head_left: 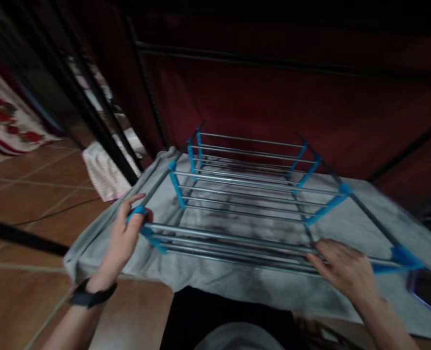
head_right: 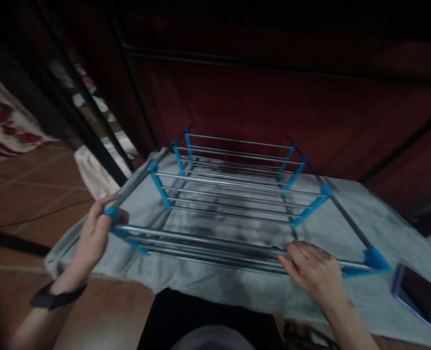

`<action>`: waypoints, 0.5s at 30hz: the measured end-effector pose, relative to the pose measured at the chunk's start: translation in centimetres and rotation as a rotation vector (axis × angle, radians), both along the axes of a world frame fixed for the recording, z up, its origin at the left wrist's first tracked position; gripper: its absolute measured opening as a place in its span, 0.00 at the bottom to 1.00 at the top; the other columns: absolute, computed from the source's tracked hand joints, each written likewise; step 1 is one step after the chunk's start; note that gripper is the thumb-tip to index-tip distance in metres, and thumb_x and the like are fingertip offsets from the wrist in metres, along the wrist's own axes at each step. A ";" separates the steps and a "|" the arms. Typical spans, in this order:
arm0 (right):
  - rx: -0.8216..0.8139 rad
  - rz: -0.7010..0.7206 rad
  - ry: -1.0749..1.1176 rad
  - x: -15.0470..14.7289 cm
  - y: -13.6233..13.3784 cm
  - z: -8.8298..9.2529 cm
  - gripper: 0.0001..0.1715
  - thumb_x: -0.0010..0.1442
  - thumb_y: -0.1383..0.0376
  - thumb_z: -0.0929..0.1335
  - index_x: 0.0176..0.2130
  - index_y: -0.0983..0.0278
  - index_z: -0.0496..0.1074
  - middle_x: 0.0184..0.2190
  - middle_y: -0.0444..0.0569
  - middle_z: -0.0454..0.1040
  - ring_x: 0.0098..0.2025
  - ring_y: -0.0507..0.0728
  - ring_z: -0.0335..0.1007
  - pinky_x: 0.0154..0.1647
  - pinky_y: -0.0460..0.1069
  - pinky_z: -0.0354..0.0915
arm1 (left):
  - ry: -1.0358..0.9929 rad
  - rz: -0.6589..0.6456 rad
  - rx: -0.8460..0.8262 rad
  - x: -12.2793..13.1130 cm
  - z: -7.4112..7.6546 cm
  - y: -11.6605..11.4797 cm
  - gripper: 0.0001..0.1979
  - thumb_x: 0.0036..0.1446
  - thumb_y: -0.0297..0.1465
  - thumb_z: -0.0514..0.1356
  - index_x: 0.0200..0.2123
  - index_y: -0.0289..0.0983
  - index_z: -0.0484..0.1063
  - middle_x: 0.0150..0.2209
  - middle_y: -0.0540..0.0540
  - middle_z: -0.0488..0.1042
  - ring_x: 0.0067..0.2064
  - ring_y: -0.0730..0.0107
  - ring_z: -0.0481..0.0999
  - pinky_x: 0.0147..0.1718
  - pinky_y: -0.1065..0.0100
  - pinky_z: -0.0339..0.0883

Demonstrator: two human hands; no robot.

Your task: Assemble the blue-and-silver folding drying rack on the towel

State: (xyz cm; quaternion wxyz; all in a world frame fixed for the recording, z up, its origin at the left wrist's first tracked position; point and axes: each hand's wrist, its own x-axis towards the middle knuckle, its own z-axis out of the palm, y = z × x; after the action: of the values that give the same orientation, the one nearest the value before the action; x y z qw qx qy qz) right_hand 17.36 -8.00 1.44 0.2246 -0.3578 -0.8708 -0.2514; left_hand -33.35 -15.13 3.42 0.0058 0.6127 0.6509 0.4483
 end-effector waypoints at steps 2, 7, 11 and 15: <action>0.025 0.001 -0.013 0.6 0.3 -0.3 0.20 0.69 0.52 0.63 0.29 0.59 0.69 0.23 0.46 0.71 0.25 0.54 0.68 0.30 0.51 0.59 | 0.021 0.043 -0.013 -0.9 -0.3 -0.4 0.35 0.64 0.54 0.48 0.62 0.35 0.57 0.35 0.46 0.73 0.36 0.61 0.74 0.37 0.61 0.70; 0.076 0.112 -0.046 2.1 0.6 -1.2 0.20 0.68 0.51 0.62 0.31 0.56 0.74 0.27 0.50 0.75 0.25 0.55 0.70 0.27 0.53 0.60 | 0.311 -0.026 -0.059 -2.3 -0.6 -0.6 0.43 0.54 0.62 0.57 0.62 0.37 0.58 0.51 0.37 0.72 0.51 0.50 0.74 0.51 0.55 0.69; 0.049 0.053 -0.025 2.4 0.6 -1.6 0.22 0.67 0.49 0.61 0.29 0.55 0.72 0.24 0.50 0.73 0.22 0.56 0.67 0.24 0.53 0.58 | 0.463 -0.043 -0.032 -3.3 -0.8 -0.8 0.35 0.59 0.57 0.55 0.57 0.37 0.64 0.47 0.38 0.74 0.47 0.52 0.76 0.48 0.56 0.69; 0.065 0.066 -0.006 1.9 0.4 -0.6 0.23 0.66 0.47 0.62 0.28 0.56 0.70 0.23 0.49 0.72 0.22 0.55 0.68 0.24 0.53 0.58 | 0.444 -0.045 0.005 -3.3 -1.3 -0.6 0.30 0.62 0.53 0.56 0.57 0.37 0.65 0.43 0.40 0.76 0.42 0.56 0.77 0.43 0.60 0.70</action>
State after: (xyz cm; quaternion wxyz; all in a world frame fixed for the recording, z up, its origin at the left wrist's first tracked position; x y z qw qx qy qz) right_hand 19.23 -7.56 0.80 0.2416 -0.3207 -0.8741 -0.2733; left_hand -36.65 -15.70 2.13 -0.1294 0.7107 0.6213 0.3036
